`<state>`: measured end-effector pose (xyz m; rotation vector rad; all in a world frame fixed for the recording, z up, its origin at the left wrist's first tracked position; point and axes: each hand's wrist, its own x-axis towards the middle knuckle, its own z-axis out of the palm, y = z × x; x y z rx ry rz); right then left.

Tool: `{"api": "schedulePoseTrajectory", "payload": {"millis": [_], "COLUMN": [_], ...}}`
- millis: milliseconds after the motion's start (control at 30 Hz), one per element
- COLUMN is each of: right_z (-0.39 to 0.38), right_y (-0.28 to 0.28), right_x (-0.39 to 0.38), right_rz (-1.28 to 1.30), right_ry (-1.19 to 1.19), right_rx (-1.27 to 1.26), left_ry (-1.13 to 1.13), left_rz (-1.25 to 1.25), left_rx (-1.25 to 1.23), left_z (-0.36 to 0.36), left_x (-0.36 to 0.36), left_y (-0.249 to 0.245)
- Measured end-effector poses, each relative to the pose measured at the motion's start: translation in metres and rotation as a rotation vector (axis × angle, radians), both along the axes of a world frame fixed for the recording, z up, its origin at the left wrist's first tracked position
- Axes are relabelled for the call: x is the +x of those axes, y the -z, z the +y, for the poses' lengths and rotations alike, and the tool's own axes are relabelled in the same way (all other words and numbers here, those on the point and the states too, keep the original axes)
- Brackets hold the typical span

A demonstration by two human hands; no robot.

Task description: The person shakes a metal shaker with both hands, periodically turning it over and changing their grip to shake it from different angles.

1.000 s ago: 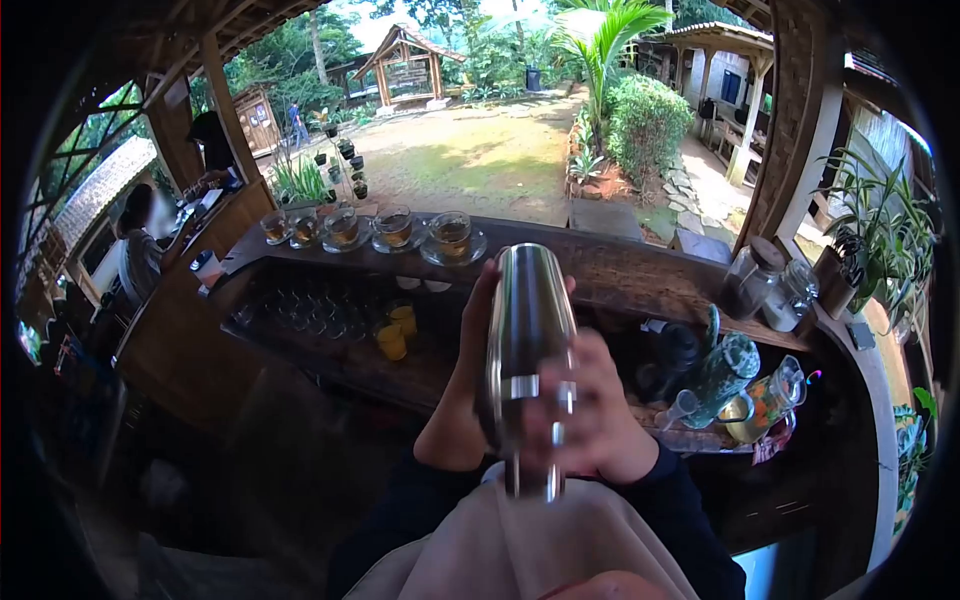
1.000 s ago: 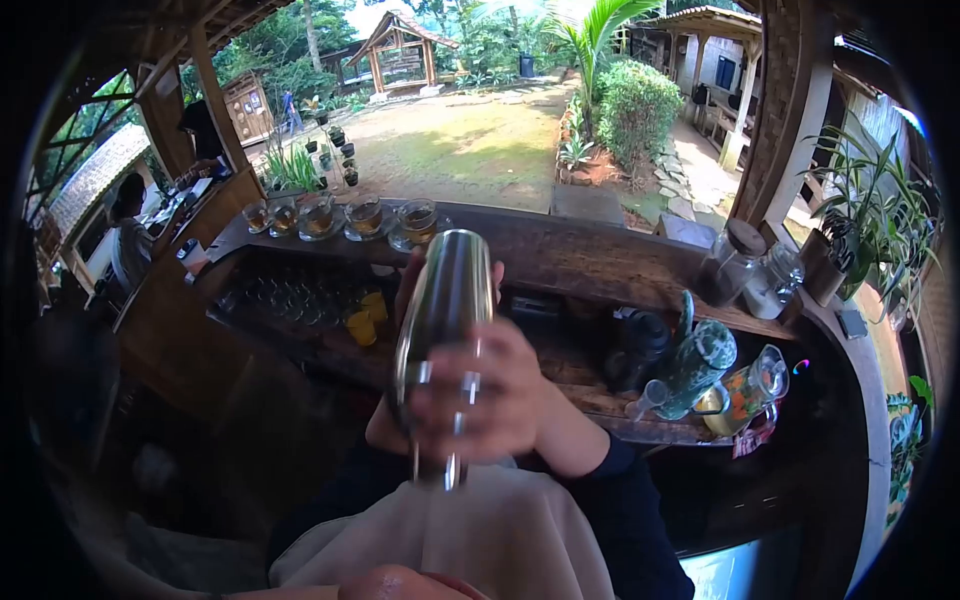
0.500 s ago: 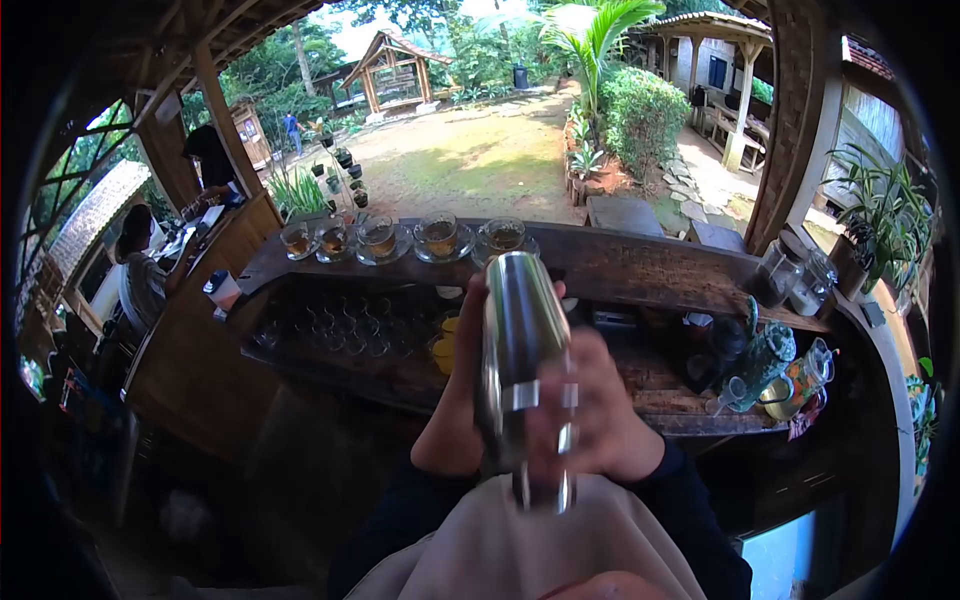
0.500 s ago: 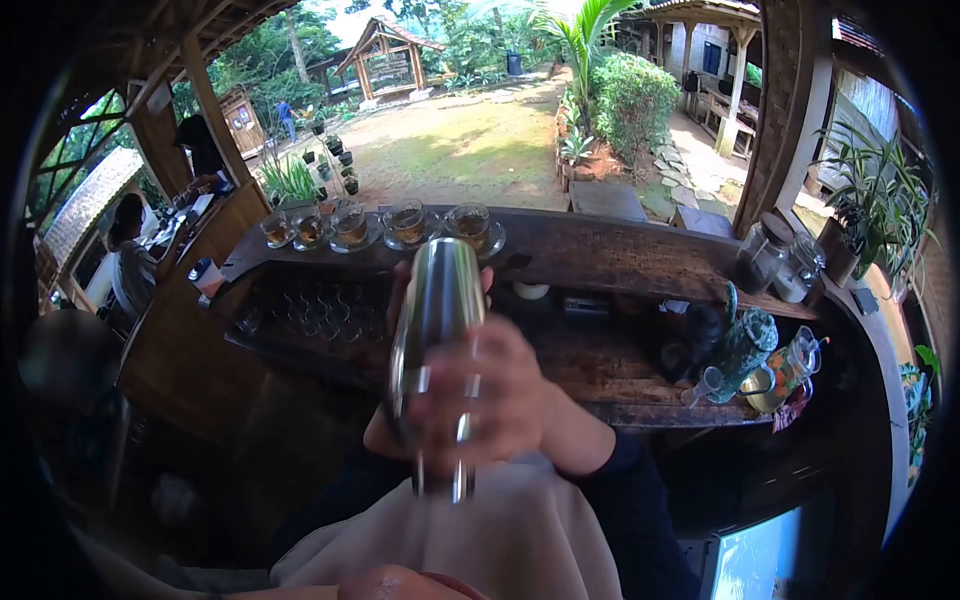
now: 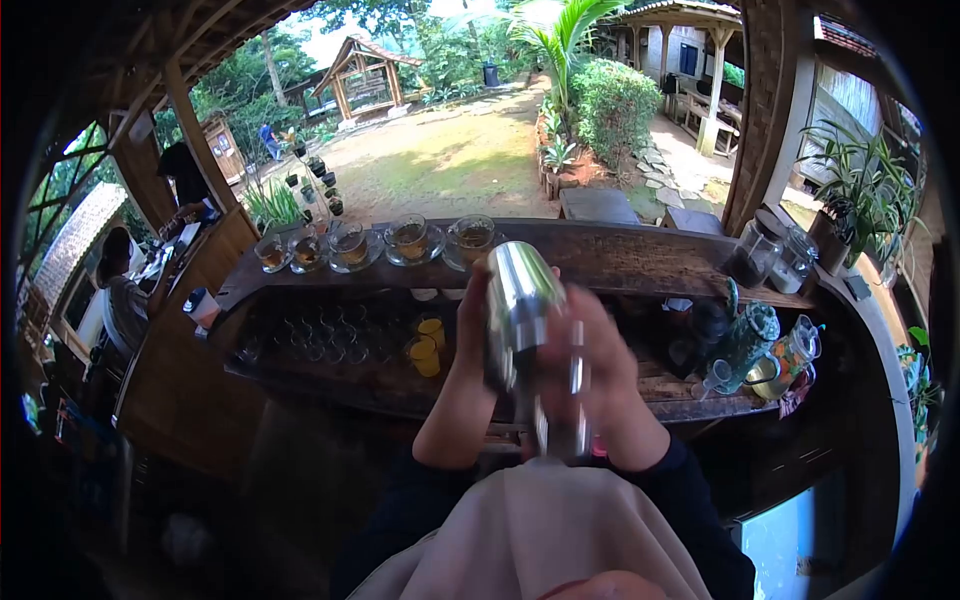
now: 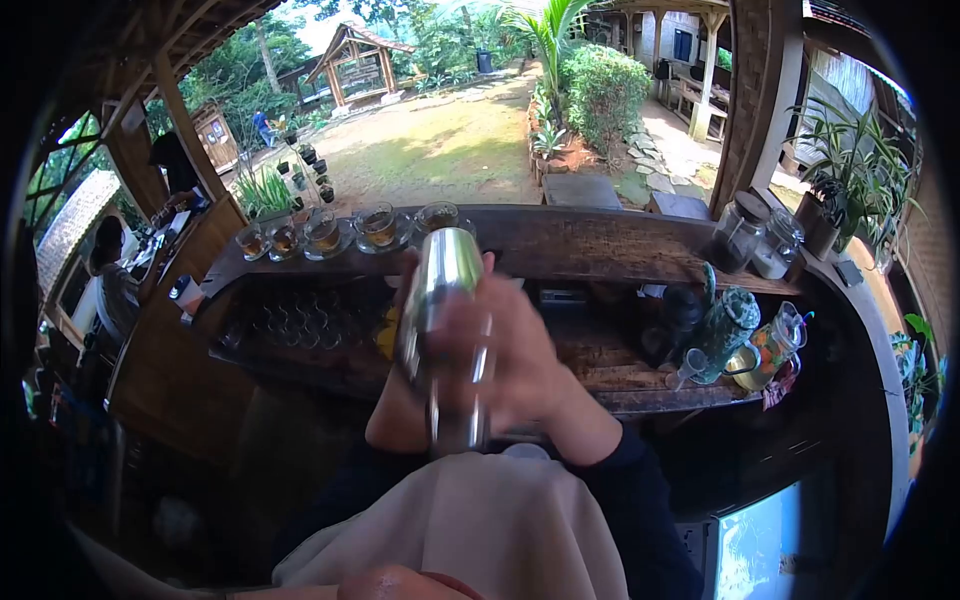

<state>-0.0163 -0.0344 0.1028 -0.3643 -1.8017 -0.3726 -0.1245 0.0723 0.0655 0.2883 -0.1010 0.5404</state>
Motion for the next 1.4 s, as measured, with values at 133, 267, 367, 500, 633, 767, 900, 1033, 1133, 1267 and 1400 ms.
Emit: {"api": "schedulePoseTrajectory", "payload": {"millis": [133,267,367,500,633,767,900,1033,1133,1267,1400], "right_z": [0.017,-0.056,-0.066,-0.053,-0.060,-0.131,-0.074,-0.092,-0.101,-0.154,-0.141], "right_y": [0.006,-0.016,0.005,0.002,-0.005,-0.013,0.048,-0.009,-0.010,-0.012,-0.002], "right_x": [0.030,0.026,0.048,0.097,0.128,0.137,0.098,0.177,0.183,0.167,0.179], "right_rz": [0.453,-0.300,-0.417,-0.024,0.261,-0.186,0.485,0.163,0.171,-0.262,-0.126], "right_ry": [0.220,0.102,-0.125,0.088,0.241,-0.033,-0.278,0.119,0.183,0.001,0.004], "right_rx": [-0.450,0.171,0.531,-0.022,-0.352,0.072,0.677,-0.221,-0.293,0.209,0.354], "left_ry": [-0.240,0.239,-0.252,0.265,-0.106,0.188,-0.049,0.563,-0.187,0.255,0.126], "left_rz": [0.320,-0.155,-0.774,-0.203,-0.197,-0.307,-0.454,-0.645,-0.183,-0.239,-0.142], "left_rx": [-0.308,0.027,0.555,0.010,-0.086,0.083,0.297,-0.128,-0.050,0.180,0.108], "left_z": [0.006,-0.031,-0.060,-0.054,-0.070,-0.114,-0.145,-0.115,-0.120,-0.130,-0.144], "left_x": [0.052,0.038,0.077,0.108,0.162,0.144,0.161,0.212,0.223,0.185,0.188], "left_y": [0.049,-0.020,-0.023,-0.001,0.044,-0.009,-0.022,0.023,0.045,-0.006,-0.012]}}
